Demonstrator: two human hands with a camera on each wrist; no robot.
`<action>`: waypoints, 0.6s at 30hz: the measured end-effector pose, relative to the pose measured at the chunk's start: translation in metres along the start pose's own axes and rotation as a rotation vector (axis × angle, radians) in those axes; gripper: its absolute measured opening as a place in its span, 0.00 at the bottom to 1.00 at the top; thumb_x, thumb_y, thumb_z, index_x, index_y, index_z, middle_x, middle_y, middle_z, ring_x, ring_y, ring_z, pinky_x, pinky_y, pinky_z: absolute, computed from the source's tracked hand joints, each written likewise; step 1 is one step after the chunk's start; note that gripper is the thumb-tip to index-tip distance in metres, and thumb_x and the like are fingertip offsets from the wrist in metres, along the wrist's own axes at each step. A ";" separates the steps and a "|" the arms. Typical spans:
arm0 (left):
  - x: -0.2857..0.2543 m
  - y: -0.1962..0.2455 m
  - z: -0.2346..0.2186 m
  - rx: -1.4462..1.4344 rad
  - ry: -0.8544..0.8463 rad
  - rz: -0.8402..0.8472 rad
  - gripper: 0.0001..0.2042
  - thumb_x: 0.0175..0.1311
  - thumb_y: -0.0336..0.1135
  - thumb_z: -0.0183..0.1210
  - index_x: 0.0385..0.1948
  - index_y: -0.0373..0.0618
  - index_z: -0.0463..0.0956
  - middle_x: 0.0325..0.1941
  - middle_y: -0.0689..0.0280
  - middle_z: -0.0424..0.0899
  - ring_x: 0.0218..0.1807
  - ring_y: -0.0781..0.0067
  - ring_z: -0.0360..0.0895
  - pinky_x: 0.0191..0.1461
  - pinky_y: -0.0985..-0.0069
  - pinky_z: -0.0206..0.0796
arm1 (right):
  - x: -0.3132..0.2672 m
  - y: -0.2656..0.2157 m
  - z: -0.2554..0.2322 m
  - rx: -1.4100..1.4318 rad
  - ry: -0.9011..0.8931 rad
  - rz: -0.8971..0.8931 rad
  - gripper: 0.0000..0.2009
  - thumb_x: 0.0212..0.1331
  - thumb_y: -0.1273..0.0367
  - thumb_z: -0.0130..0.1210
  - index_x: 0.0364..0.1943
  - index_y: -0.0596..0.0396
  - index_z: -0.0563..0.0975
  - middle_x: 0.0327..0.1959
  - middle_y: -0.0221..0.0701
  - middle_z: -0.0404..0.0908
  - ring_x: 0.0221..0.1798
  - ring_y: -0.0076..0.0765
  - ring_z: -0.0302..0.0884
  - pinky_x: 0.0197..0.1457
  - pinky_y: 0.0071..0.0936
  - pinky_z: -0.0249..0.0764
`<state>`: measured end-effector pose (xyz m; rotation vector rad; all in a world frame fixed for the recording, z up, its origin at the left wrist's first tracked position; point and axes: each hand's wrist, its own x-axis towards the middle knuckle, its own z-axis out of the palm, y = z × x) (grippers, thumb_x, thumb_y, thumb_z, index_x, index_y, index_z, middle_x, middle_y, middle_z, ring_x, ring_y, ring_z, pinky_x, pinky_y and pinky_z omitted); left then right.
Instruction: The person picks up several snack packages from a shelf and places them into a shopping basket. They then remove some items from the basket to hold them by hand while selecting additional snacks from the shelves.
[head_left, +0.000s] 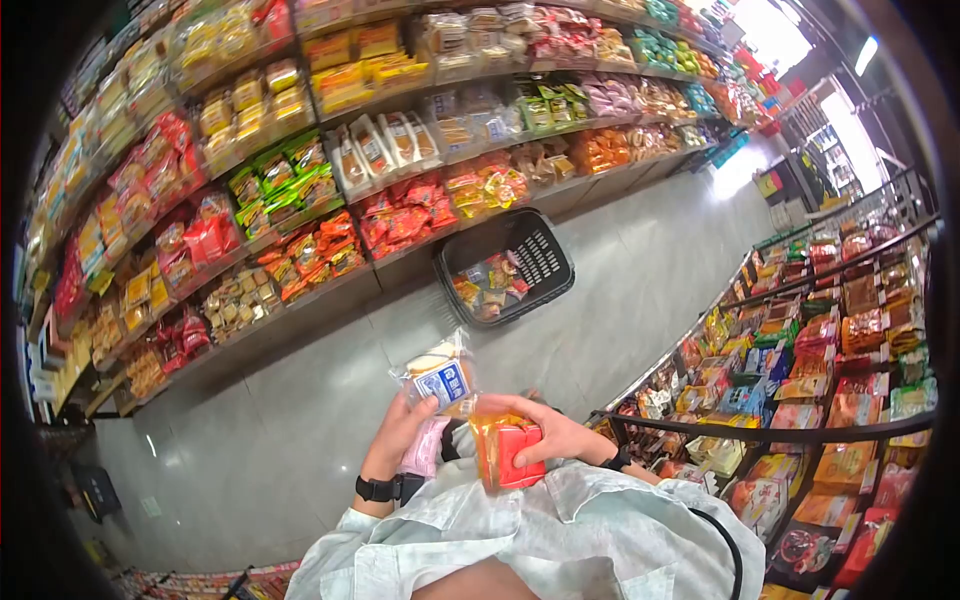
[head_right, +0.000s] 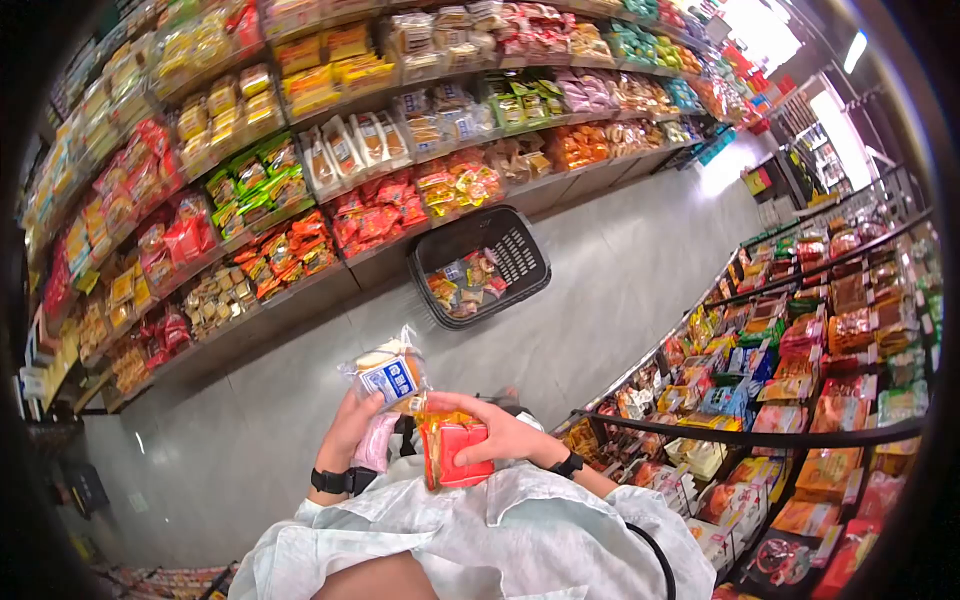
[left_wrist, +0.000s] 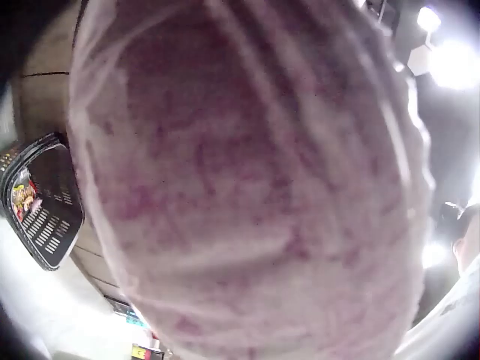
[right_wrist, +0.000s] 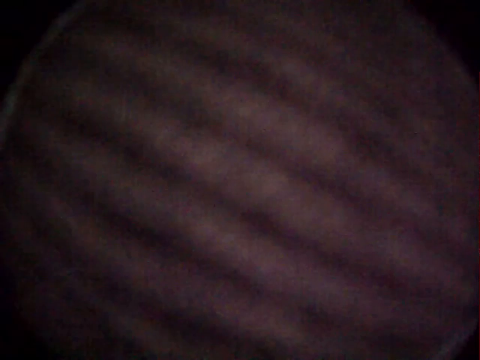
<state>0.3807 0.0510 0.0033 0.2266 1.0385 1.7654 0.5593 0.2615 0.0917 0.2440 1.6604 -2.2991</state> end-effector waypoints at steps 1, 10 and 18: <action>0.003 -0.003 0.007 0.059 -0.014 0.004 0.27 0.72 0.36 0.61 0.69 0.36 0.65 0.63 0.63 0.78 0.63 0.71 0.76 0.69 0.68 0.68 | -0.009 -0.001 -0.004 0.040 0.003 0.052 0.52 0.53 0.66 0.76 0.80 0.51 0.54 0.76 0.37 0.63 0.73 0.30 0.67 0.74 0.32 0.67; 0.044 -0.053 0.139 0.283 -0.065 0.014 0.25 0.71 0.34 0.62 0.66 0.36 0.68 0.62 0.62 0.80 0.62 0.71 0.78 0.68 0.68 0.70 | -0.127 0.029 -0.089 0.078 0.093 -0.020 0.51 0.54 0.62 0.76 0.80 0.53 0.56 0.77 0.36 0.62 0.74 0.31 0.64 0.76 0.32 0.62; 0.112 -0.112 0.275 0.469 -0.172 -0.025 0.30 0.70 0.42 0.64 0.69 0.38 0.66 0.63 0.62 0.78 0.63 0.70 0.77 0.67 0.67 0.70 | -0.248 0.054 -0.166 0.083 0.342 -0.261 0.51 0.50 0.59 0.78 0.77 0.59 0.60 0.78 0.38 0.60 0.79 0.35 0.58 0.79 0.33 0.56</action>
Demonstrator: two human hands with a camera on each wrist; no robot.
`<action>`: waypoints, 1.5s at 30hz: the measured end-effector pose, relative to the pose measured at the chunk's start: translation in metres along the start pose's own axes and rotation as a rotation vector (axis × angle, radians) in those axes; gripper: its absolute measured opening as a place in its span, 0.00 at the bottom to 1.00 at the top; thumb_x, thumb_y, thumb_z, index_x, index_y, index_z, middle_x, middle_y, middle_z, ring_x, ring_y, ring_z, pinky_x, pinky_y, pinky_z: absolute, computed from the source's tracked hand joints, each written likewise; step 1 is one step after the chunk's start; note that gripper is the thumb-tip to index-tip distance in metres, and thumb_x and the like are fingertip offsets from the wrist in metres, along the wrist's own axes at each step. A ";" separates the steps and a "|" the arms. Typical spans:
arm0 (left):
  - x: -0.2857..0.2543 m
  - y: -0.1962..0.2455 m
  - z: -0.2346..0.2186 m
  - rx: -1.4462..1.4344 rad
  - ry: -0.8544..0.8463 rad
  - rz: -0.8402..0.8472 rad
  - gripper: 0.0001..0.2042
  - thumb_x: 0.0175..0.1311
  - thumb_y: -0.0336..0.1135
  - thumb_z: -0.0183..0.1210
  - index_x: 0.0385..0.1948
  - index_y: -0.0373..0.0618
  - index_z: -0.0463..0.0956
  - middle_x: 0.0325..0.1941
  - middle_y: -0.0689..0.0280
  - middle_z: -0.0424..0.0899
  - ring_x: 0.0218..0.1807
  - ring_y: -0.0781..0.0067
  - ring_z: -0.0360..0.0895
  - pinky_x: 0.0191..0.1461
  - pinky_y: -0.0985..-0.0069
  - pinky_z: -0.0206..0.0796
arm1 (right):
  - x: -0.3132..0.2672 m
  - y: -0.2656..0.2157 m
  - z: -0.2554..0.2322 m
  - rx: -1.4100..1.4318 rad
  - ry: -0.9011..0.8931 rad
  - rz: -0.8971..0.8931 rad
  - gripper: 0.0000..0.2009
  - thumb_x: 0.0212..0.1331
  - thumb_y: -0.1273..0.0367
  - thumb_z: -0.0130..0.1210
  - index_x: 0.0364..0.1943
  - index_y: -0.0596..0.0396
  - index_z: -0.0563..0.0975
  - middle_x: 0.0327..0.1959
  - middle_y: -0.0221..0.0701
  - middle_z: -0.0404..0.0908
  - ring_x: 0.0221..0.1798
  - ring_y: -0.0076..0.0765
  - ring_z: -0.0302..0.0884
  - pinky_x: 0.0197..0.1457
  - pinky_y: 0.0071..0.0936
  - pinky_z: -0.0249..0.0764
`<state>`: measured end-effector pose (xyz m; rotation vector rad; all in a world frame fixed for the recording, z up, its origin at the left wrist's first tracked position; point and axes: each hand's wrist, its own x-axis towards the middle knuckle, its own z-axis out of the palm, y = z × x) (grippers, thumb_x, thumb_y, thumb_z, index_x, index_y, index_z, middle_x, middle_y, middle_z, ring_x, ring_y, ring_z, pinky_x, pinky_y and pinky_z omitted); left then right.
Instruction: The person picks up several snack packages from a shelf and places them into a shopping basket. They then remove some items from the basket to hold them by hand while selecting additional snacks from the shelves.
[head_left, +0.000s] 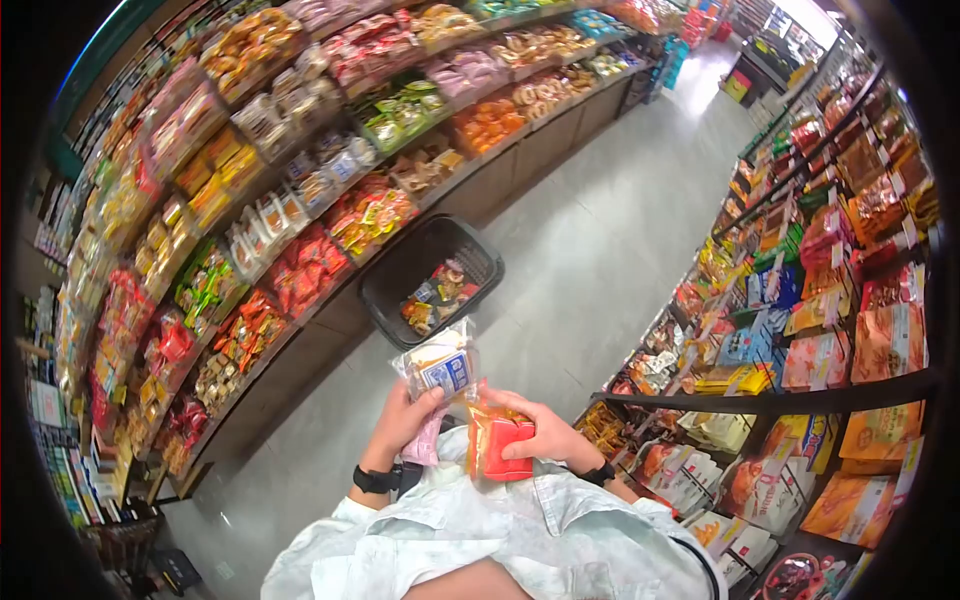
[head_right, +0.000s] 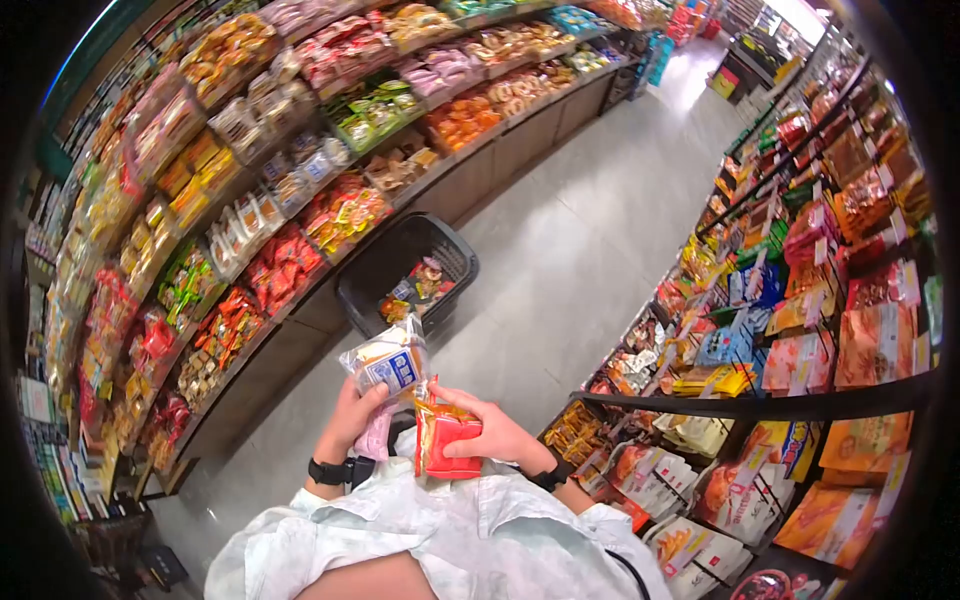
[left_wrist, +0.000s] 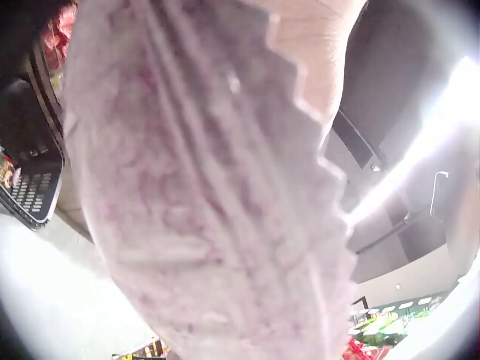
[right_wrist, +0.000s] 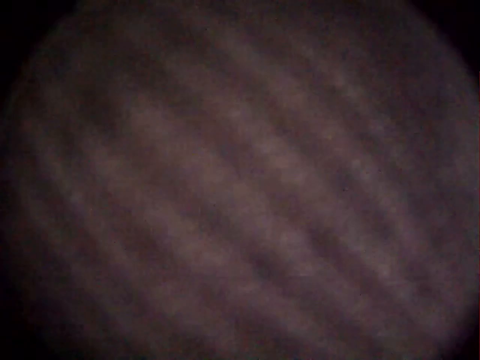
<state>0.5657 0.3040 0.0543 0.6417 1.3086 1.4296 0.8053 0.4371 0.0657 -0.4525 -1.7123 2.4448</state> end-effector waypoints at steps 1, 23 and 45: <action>0.011 0.000 0.013 -0.022 -0.028 -0.039 0.30 0.70 0.42 0.64 0.69 0.38 0.66 0.63 0.62 0.78 0.63 0.70 0.77 0.67 0.67 0.70 | -0.011 -0.001 -0.012 0.010 0.033 -0.020 0.51 0.49 0.59 0.78 0.77 0.60 0.61 0.78 0.38 0.60 0.79 0.36 0.58 0.79 0.33 0.56; 0.375 0.013 0.203 -0.214 -0.469 -0.387 0.25 0.77 0.43 0.57 0.70 0.40 0.66 0.60 0.64 0.80 0.57 0.75 0.79 0.60 0.74 0.74 | -0.028 -0.107 -0.320 -0.139 0.566 -0.067 0.51 0.41 0.66 0.79 0.76 0.57 0.65 0.76 0.39 0.64 0.78 0.38 0.60 0.79 0.31 0.56; 0.765 0.102 0.306 -0.295 -0.194 -0.419 0.22 0.78 0.41 0.56 0.65 0.35 0.71 0.61 0.59 0.82 0.59 0.71 0.81 0.64 0.72 0.73 | 0.182 -0.272 -0.767 -0.147 0.295 -0.082 0.49 0.43 0.68 0.79 0.75 0.56 0.66 0.74 0.37 0.66 0.74 0.35 0.65 0.76 0.32 0.61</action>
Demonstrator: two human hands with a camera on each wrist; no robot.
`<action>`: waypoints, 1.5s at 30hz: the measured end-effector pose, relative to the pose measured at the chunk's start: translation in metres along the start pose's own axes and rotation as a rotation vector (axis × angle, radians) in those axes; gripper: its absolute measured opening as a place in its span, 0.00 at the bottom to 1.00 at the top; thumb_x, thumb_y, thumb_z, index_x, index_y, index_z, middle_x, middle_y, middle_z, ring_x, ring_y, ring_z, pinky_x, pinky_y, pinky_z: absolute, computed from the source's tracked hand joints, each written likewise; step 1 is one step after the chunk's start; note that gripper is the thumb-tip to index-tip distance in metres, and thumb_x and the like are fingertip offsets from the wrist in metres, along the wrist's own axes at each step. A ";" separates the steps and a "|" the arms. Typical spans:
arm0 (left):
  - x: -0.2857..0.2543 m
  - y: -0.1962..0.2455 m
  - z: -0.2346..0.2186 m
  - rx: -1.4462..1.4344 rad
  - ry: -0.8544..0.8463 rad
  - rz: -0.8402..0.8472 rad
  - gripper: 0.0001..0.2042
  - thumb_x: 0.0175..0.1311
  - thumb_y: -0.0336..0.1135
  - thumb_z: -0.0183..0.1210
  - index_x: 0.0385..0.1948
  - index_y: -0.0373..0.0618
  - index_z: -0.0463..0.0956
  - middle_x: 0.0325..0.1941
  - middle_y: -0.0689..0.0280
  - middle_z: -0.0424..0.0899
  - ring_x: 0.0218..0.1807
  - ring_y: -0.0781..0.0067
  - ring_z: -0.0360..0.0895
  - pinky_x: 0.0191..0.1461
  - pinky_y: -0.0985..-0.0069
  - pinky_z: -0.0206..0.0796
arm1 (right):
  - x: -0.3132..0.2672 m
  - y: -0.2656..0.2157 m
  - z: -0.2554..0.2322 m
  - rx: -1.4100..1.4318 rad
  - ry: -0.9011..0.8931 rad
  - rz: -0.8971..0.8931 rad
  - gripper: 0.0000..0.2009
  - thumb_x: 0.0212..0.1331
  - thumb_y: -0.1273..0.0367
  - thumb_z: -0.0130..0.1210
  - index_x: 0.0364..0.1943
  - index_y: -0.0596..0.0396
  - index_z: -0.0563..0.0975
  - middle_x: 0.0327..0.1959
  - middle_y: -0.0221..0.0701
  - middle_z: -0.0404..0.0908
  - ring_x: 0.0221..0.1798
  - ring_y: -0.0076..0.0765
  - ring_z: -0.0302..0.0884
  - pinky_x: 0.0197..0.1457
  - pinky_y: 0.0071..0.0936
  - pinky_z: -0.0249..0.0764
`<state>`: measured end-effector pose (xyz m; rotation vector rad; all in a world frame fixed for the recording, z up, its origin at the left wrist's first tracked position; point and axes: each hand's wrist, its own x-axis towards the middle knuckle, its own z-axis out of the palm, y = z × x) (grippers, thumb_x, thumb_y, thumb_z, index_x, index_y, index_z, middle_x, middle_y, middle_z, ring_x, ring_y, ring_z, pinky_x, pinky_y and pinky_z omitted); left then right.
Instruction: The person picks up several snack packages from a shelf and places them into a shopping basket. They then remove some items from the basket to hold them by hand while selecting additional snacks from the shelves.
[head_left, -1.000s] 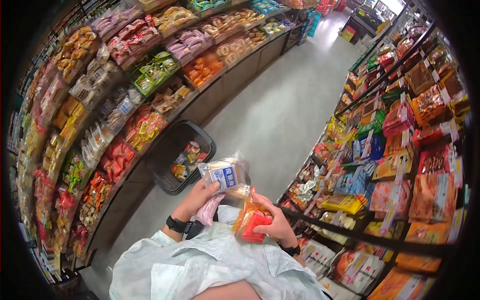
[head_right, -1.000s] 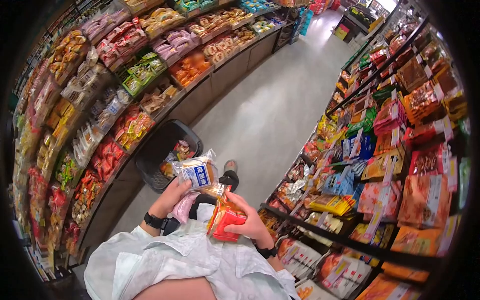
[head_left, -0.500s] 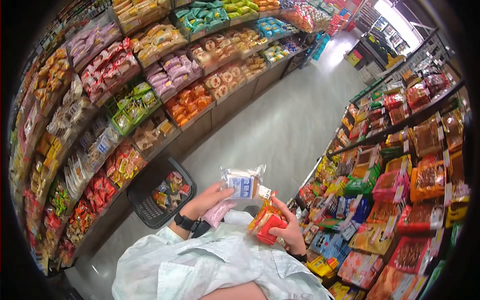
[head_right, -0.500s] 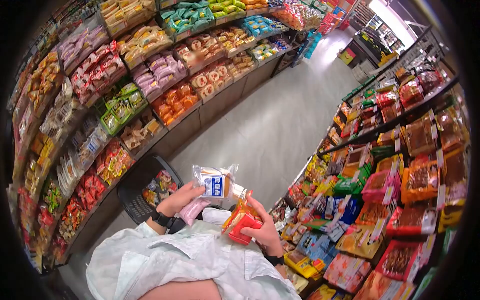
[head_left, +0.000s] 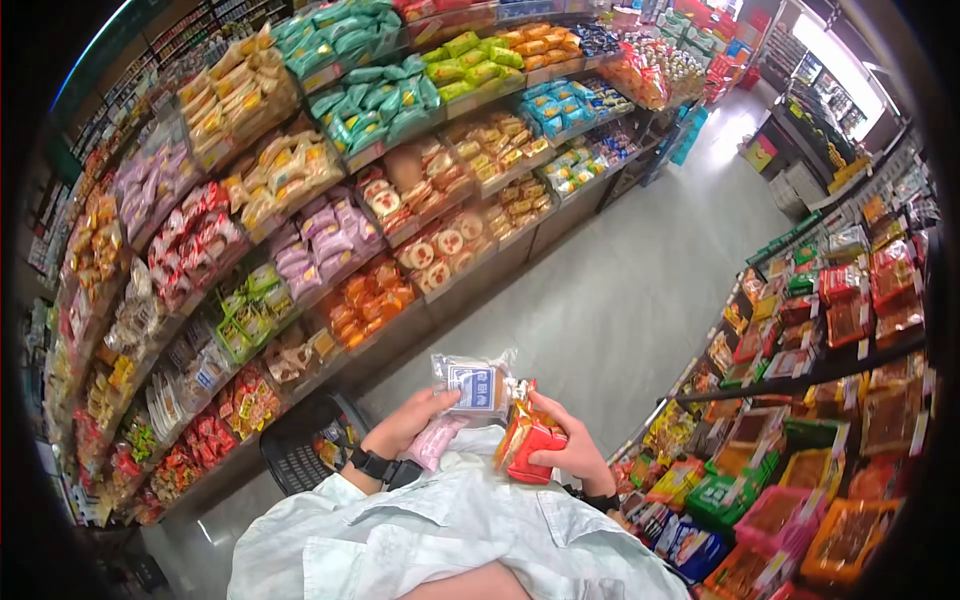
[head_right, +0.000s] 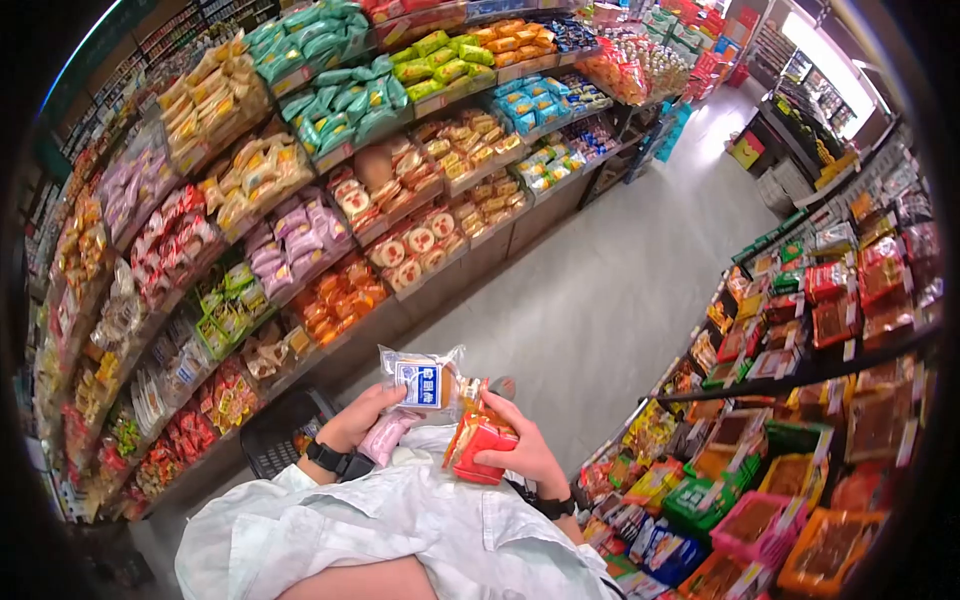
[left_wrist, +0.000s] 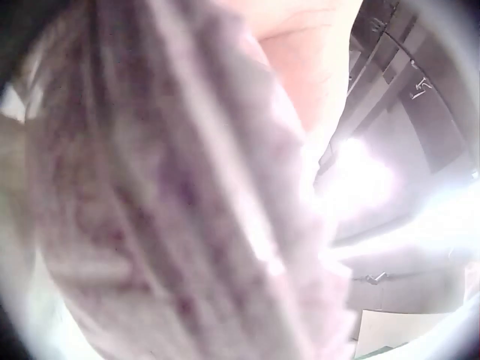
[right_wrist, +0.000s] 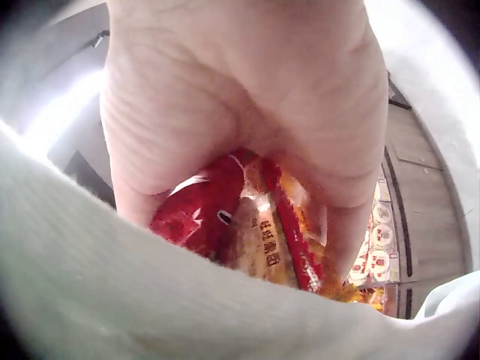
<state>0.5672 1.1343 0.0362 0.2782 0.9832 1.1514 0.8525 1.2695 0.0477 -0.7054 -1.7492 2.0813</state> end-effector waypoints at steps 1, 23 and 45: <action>0.018 0.017 0.009 -0.003 0.022 0.033 0.22 0.78 0.41 0.56 0.65 0.35 0.71 0.61 0.59 0.82 0.59 0.71 0.81 0.64 0.72 0.73 | 0.022 -0.012 -0.018 0.011 -0.009 0.000 0.49 0.43 0.68 0.79 0.75 0.56 0.66 0.73 0.37 0.67 0.74 0.34 0.65 0.76 0.32 0.61; 0.462 0.270 -0.038 -0.470 0.193 0.111 0.26 0.72 0.59 0.58 0.53 0.41 0.79 0.34 0.61 0.87 0.29 0.67 0.84 0.30 0.72 0.81 | 0.317 -0.096 -0.269 0.145 0.245 0.226 0.43 0.46 0.73 0.77 0.70 0.59 0.68 0.62 0.37 0.78 0.63 0.32 0.77 0.69 0.32 0.72; 0.642 0.370 -0.030 -0.405 0.659 0.059 0.23 0.70 0.54 0.64 0.54 0.46 0.80 0.41 0.64 0.88 0.34 0.73 0.86 0.31 0.78 0.81 | 0.618 -0.139 -0.507 0.091 -0.084 0.190 0.42 0.46 0.72 0.78 0.69 0.58 0.70 0.61 0.34 0.79 0.61 0.29 0.77 0.66 0.29 0.74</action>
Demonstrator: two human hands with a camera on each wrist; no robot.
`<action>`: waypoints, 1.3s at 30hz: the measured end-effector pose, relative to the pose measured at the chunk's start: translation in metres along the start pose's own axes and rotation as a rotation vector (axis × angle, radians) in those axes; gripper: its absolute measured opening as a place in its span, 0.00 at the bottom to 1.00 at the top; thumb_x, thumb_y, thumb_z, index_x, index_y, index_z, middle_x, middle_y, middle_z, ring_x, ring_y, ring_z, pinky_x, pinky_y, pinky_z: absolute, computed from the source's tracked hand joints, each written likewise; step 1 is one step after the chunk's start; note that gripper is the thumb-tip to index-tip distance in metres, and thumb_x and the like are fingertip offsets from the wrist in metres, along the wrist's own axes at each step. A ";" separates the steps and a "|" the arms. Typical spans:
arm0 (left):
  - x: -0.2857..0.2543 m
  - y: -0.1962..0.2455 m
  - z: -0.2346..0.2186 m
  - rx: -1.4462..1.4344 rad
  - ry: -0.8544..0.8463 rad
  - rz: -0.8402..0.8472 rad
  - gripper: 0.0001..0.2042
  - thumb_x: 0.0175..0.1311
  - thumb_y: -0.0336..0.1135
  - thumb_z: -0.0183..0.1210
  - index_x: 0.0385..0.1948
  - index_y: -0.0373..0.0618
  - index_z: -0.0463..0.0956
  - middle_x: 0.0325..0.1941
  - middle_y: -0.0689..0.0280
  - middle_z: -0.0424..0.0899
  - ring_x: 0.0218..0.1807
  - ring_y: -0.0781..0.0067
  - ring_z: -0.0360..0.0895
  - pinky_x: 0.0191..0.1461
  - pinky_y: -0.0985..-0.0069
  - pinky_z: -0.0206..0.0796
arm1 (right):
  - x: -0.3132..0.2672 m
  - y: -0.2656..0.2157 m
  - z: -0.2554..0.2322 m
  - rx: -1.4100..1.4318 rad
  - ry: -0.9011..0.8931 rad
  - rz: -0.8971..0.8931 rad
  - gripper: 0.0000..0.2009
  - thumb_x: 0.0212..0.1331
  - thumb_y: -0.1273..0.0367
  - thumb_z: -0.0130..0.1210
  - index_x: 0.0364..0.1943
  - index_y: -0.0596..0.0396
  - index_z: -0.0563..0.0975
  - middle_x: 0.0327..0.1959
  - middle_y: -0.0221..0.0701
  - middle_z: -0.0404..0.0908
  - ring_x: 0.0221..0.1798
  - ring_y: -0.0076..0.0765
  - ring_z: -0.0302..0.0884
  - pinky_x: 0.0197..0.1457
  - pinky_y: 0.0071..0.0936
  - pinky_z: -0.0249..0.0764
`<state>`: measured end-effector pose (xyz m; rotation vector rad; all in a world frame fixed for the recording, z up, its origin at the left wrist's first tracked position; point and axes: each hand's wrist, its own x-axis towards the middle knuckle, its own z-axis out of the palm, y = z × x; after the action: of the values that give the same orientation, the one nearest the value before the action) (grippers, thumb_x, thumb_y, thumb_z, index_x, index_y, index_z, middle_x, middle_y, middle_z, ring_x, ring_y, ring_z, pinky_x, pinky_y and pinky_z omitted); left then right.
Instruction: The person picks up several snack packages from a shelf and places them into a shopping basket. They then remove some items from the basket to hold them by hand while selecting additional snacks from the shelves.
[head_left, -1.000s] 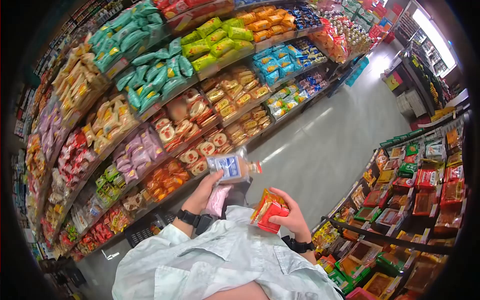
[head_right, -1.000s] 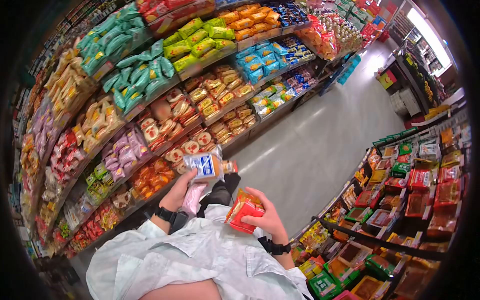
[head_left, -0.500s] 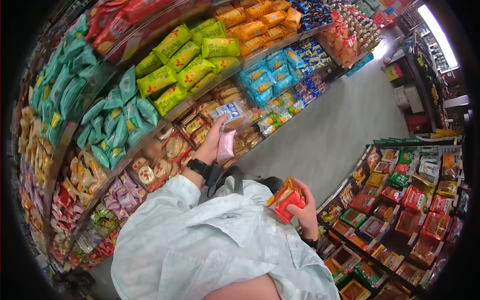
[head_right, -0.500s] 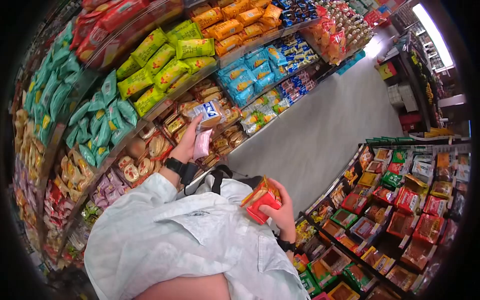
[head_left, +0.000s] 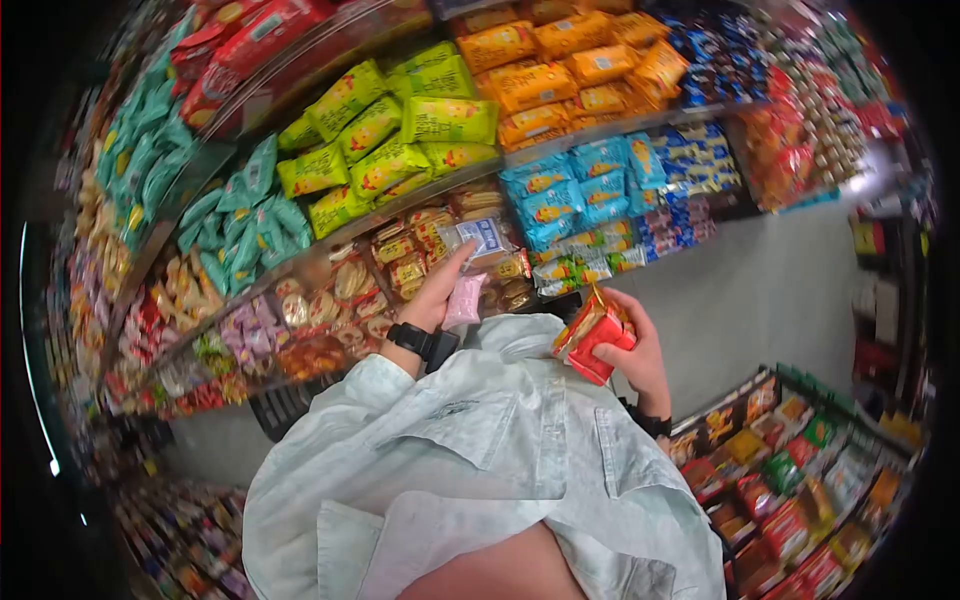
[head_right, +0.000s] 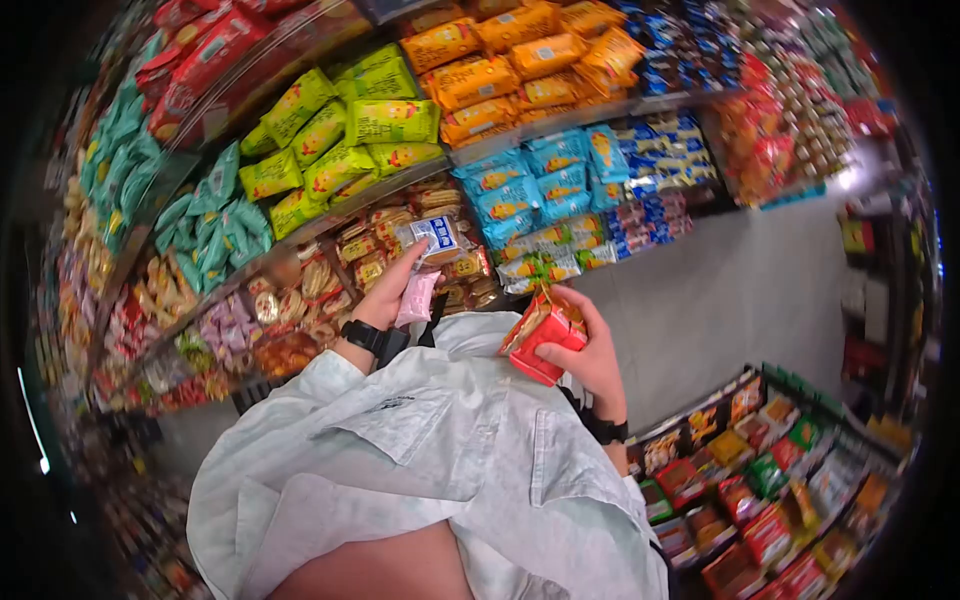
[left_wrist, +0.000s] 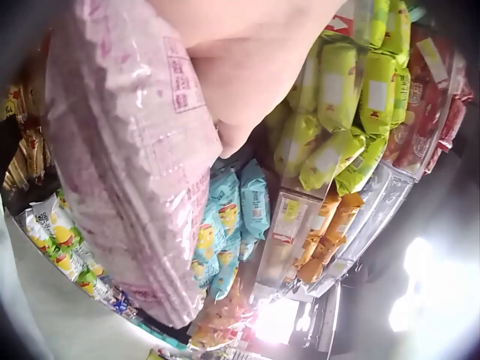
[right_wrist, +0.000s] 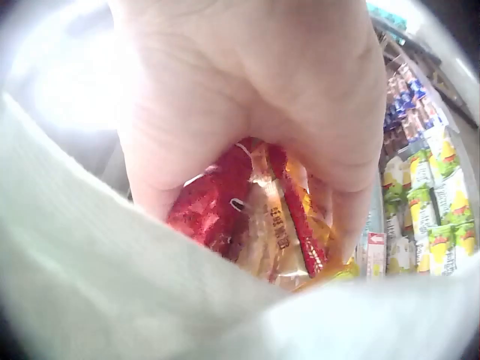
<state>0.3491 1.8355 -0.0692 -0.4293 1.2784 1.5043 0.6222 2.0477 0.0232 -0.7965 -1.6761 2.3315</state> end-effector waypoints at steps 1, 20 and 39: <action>-0.006 -0.002 0.001 -0.008 0.025 0.004 0.22 0.70 0.54 0.63 0.54 0.46 0.80 0.42 0.64 0.87 0.35 0.73 0.86 0.32 0.78 0.81 | 0.017 -0.009 -0.011 -0.037 -0.069 -0.006 0.42 0.45 0.72 0.78 0.69 0.58 0.70 0.61 0.33 0.78 0.61 0.29 0.77 0.66 0.29 0.73; -0.008 -0.032 0.008 -0.079 0.073 0.212 0.22 0.70 0.47 0.65 0.55 0.39 0.78 0.46 0.66 0.85 0.39 0.77 0.83 0.42 0.77 0.79 | 0.054 -0.036 0.033 -0.345 -0.297 0.063 0.40 0.44 0.68 0.81 0.67 0.54 0.73 0.63 0.32 0.76 0.65 0.32 0.75 0.69 0.31 0.70; -0.133 -0.075 0.013 -0.373 -0.139 0.315 0.32 0.76 0.63 0.48 0.63 0.42 0.73 0.52 0.57 0.86 0.43 0.67 0.85 0.37 0.71 0.82 | 0.059 -0.017 0.018 0.016 -0.392 0.048 0.35 0.49 0.75 0.74 0.65 0.56 0.71 0.59 0.31 0.77 0.59 0.27 0.77 0.65 0.28 0.74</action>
<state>0.4670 1.7723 0.0054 -0.3644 0.9880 2.0165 0.5601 2.0639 0.0235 -0.3962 -1.7899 2.6647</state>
